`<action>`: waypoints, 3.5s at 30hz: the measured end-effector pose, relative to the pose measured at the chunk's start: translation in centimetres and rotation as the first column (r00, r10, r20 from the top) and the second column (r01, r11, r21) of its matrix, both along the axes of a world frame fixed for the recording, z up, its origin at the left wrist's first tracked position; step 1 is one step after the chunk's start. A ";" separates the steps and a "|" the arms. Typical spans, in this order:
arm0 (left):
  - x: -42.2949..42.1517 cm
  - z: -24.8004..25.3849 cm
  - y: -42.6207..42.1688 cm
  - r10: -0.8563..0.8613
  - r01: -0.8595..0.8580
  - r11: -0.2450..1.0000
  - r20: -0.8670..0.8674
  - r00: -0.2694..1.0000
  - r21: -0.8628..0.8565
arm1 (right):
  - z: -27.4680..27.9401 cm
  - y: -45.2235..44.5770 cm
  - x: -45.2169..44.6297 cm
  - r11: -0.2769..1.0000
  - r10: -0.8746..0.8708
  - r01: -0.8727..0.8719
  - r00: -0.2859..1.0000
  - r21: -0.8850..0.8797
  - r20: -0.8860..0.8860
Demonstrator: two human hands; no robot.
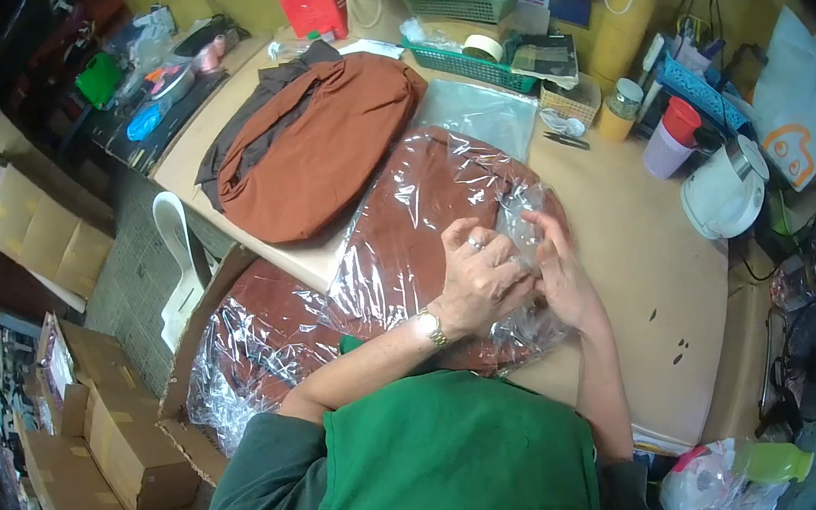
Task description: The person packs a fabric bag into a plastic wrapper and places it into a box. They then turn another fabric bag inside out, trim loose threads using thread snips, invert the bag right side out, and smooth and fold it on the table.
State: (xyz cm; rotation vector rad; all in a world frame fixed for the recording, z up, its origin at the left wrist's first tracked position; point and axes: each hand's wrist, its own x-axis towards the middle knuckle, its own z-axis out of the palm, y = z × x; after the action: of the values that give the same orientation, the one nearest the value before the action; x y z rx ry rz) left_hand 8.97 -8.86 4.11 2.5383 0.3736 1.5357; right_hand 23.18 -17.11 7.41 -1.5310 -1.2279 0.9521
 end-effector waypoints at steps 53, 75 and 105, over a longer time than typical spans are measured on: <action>-0.9 0.4 -1.8 -0.193 0.171 0.838 0.010 0.981 -0.518 | -1.7 -1.8 -1.6 0.787 -0.375 0.080 0.850 0.612 0.371; -1.0 0.3 -1.2 -0.286 0.241 0.759 0.023 0.958 -0.605 | -0.9 -3.8 0.6 0.991 -0.027 0.026 1.000 0.130 0.008; -0.5 -1.0 -1.3 -0.276 0.403 0.305 0.326 0.904 -0.863 | -1.7 -3.6 -1.2 0.783 -0.177 0.119 0.984 0.610 0.035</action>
State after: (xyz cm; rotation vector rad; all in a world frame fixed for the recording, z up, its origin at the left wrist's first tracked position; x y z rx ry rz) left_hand 8.44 -10.16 3.07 1.4511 0.4548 0.8596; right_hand 21.96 -20.67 5.67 -1.1305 -1.2912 0.3221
